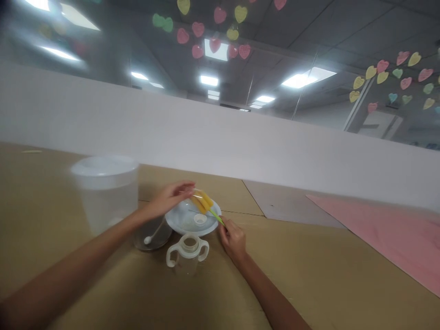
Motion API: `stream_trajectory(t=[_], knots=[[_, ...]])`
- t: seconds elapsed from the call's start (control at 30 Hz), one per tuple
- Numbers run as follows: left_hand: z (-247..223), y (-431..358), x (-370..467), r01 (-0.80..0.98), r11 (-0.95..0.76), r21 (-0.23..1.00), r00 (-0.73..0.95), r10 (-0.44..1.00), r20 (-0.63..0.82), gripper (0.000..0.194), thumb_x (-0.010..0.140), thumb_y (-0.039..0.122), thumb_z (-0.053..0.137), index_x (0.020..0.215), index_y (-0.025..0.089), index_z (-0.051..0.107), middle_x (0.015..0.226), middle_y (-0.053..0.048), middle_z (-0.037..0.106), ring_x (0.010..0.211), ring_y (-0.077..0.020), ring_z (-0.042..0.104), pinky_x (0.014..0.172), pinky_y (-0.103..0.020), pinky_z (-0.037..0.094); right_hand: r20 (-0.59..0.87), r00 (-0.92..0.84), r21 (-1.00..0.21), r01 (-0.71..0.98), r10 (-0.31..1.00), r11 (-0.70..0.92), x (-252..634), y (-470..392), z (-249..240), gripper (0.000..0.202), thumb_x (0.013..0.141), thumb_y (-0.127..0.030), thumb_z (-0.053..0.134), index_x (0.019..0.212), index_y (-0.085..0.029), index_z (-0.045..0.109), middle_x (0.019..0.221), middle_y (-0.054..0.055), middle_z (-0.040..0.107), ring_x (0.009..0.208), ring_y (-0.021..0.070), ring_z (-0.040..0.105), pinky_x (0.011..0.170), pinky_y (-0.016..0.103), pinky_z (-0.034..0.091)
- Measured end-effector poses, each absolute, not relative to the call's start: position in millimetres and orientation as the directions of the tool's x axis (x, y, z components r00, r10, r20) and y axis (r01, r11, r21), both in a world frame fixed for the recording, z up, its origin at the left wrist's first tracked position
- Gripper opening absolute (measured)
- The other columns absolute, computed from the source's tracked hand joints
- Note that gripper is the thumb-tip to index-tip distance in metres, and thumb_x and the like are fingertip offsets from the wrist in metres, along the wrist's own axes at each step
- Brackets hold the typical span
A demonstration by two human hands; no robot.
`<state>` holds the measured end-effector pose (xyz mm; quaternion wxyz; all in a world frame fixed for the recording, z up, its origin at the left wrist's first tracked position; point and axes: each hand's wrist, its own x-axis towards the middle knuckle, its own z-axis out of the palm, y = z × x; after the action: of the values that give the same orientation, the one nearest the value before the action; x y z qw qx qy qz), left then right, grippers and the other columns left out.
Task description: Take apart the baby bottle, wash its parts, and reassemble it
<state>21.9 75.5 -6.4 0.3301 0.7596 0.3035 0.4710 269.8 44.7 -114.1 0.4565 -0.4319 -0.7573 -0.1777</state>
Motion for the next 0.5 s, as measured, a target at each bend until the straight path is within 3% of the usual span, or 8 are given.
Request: stream_trajectory(t=[0.27, 0.4, 0.5], knots=[[-5, 60, 23, 0.375, -0.709, 0.597, 0.593, 0.678, 0.433, 0.041, 0.09, 0.042, 0.032, 0.111, 0.019, 0.059, 0.115, -0.006, 0.058, 0.106, -0.0191, 0.051, 0.093, -0.031, 0.039, 0.828, -0.313, -0.066, 0.77, 0.465, 0.635, 271, 44, -117, 0.029, 0.088, -0.022, 0.04, 0.104, -0.016, 0.063, 0.076, 0.008, 0.068, 0.064, 0.0143, 0.063, 0.059, 0.024, 0.05], [0, 56, 19, 0.434, -0.74, 0.514, 0.677, 0.645, 0.356, 0.038, 0.086, 0.04, 0.042, 0.119, 0.025, 0.054, 0.111, -0.006, 0.053, 0.096, -0.0168, 0.052, 0.086, -0.027, 0.042, 0.82, -0.3, -0.101, 0.763, 0.488, 0.639, 273, 46, -121, 0.028, 0.088, -0.022, 0.041, 0.105, -0.017, 0.063, 0.075, 0.007, 0.068, 0.066, 0.0147, 0.063, 0.06, 0.025, 0.05], [11, 55, 13, 0.398, -0.8, 0.448, 0.704, 0.58, 0.41, 0.038, 0.081, 0.033, 0.053, 0.119, 0.027, 0.053, 0.114, -0.005, 0.048, 0.098, -0.0166, 0.051, 0.087, -0.027, 0.041, 0.821, -0.264, -0.164, 0.74, 0.506, 0.652, 273, 48, -122, 0.027, 0.088, -0.023, 0.041, 0.102, -0.017, 0.063, 0.083, 0.008, 0.068, 0.07, 0.0156, 0.063, 0.064, 0.025, 0.049]])
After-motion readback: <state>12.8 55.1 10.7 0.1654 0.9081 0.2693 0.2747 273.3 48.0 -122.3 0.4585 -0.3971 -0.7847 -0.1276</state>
